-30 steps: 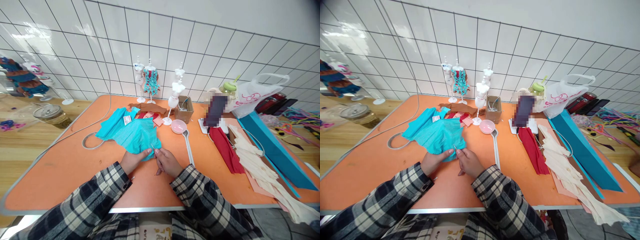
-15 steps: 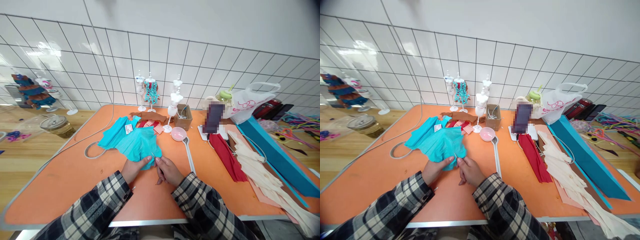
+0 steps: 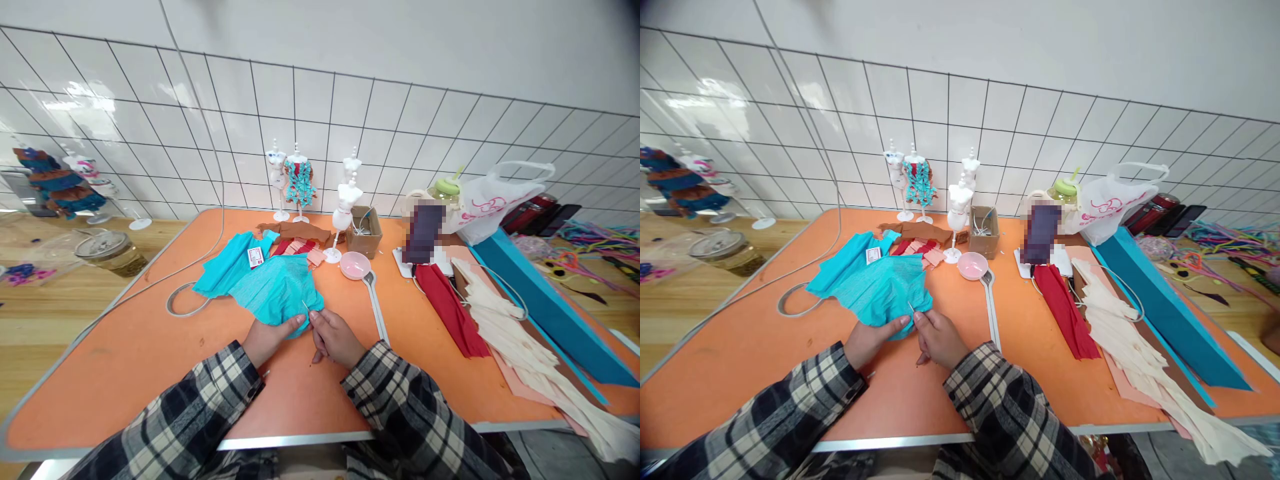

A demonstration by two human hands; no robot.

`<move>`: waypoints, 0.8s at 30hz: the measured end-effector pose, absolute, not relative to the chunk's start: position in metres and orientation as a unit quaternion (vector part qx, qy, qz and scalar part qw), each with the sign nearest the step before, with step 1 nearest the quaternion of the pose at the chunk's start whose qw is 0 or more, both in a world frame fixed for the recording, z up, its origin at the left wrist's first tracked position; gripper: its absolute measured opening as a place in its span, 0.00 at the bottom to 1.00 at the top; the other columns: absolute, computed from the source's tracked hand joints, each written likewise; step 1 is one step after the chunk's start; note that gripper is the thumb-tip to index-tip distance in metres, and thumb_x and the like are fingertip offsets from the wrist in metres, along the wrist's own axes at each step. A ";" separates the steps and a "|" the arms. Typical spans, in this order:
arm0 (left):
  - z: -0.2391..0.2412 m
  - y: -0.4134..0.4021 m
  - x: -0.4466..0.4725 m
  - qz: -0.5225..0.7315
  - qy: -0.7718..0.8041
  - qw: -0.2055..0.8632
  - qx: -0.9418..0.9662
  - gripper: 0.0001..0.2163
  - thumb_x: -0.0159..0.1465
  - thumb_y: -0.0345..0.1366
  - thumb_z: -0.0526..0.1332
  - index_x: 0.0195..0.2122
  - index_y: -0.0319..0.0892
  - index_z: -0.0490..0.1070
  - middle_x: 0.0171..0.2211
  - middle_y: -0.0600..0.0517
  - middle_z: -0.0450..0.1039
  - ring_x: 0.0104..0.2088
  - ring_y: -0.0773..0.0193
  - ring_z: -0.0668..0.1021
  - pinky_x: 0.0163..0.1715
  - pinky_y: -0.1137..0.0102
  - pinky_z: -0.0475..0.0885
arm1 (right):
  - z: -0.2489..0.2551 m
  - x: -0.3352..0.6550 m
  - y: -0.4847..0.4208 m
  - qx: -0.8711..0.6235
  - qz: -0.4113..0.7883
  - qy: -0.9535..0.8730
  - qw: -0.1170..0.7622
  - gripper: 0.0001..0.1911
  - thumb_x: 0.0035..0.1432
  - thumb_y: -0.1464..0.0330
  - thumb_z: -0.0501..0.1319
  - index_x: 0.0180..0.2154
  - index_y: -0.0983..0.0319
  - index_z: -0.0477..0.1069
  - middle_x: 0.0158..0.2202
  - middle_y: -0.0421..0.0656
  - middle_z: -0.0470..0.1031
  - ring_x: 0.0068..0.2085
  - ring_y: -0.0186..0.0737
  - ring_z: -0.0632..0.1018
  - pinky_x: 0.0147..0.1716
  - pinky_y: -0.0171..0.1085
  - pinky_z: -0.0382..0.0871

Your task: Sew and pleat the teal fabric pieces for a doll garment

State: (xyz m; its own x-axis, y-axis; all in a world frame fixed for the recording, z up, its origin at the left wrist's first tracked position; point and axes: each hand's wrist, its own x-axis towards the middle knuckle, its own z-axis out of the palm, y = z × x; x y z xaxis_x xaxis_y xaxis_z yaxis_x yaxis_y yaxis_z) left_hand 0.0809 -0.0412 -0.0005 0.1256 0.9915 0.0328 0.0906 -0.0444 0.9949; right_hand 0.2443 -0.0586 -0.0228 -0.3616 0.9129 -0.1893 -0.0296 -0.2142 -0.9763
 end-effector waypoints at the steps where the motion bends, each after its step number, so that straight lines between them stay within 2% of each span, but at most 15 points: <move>1: -0.001 -0.041 0.081 0.455 0.479 0.496 0.564 0.29 0.48 0.53 0.70 0.46 0.40 0.74 0.42 0.43 0.79 0.52 0.44 0.76 0.59 0.48 0.64 | -0.023 0.244 -0.059 -0.432 0.648 -0.510 0.365 0.28 0.57 0.41 0.51 0.32 0.60 0.59 0.11 0.27 0.57 0.11 0.28 0.60 0.17 0.35 0.73; 5: -0.004 -0.042 0.080 0.461 0.465 0.509 0.559 0.30 0.50 0.52 0.70 0.49 0.40 0.73 0.46 0.41 0.78 0.52 0.44 0.75 0.59 0.48 0.64 | -0.026 0.244 -0.058 -0.434 0.646 -0.509 0.368 0.27 0.57 0.41 0.52 0.32 0.60 0.60 0.12 0.28 0.56 0.13 0.28 0.61 0.16 0.34 0.72; 9: -0.008 -0.042 0.078 0.484 0.440 0.537 0.533 0.26 0.56 0.52 0.66 0.50 0.39 0.73 0.49 0.40 0.77 0.52 0.48 0.76 0.57 0.51 0.67 | -0.030 0.245 -0.058 -0.436 0.630 -0.523 0.374 0.26 0.58 0.42 0.52 0.32 0.60 0.61 0.13 0.29 0.56 0.14 0.28 0.62 0.15 0.32 0.71; 12: -0.010 -0.039 0.077 0.512 0.459 0.508 0.518 0.23 0.57 0.50 0.66 0.48 0.40 0.73 0.48 0.42 0.78 0.50 0.52 0.77 0.56 0.56 0.68 | -0.029 0.245 -0.059 -0.435 0.624 -0.536 0.367 0.26 0.58 0.43 0.52 0.33 0.60 0.62 0.13 0.29 0.56 0.14 0.28 0.62 0.15 0.32 0.70; 17: -0.010 -0.038 0.078 0.507 0.465 0.507 0.519 0.18 0.56 0.48 0.68 0.41 0.39 0.73 0.43 0.43 0.79 0.43 0.53 0.80 0.51 0.58 0.72 | -0.022 0.245 -0.061 -0.428 0.646 -0.519 0.360 0.26 0.58 0.43 0.52 0.34 0.60 0.62 0.12 0.28 0.57 0.13 0.28 0.60 0.16 0.32 0.71; 24: -0.013 -0.040 0.076 0.489 0.460 0.520 0.528 0.21 0.56 0.46 0.68 0.44 0.37 0.72 0.43 0.41 0.79 0.45 0.52 0.79 0.48 0.57 0.74 | -0.021 0.248 -0.061 -0.407 0.653 -0.523 0.367 0.29 0.56 0.40 0.51 0.32 0.60 0.61 0.11 0.28 0.59 0.11 0.26 0.59 0.16 0.33 0.72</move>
State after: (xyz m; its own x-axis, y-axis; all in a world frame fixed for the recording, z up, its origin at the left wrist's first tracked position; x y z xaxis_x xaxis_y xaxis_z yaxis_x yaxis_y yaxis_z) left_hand 0.0755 -0.0404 -0.0130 0.0988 0.9944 0.0384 -0.0233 -0.0363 0.9991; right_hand 0.2476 -0.0607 -0.0206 -0.3989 0.9051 -0.1469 -0.0537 -0.1830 -0.9816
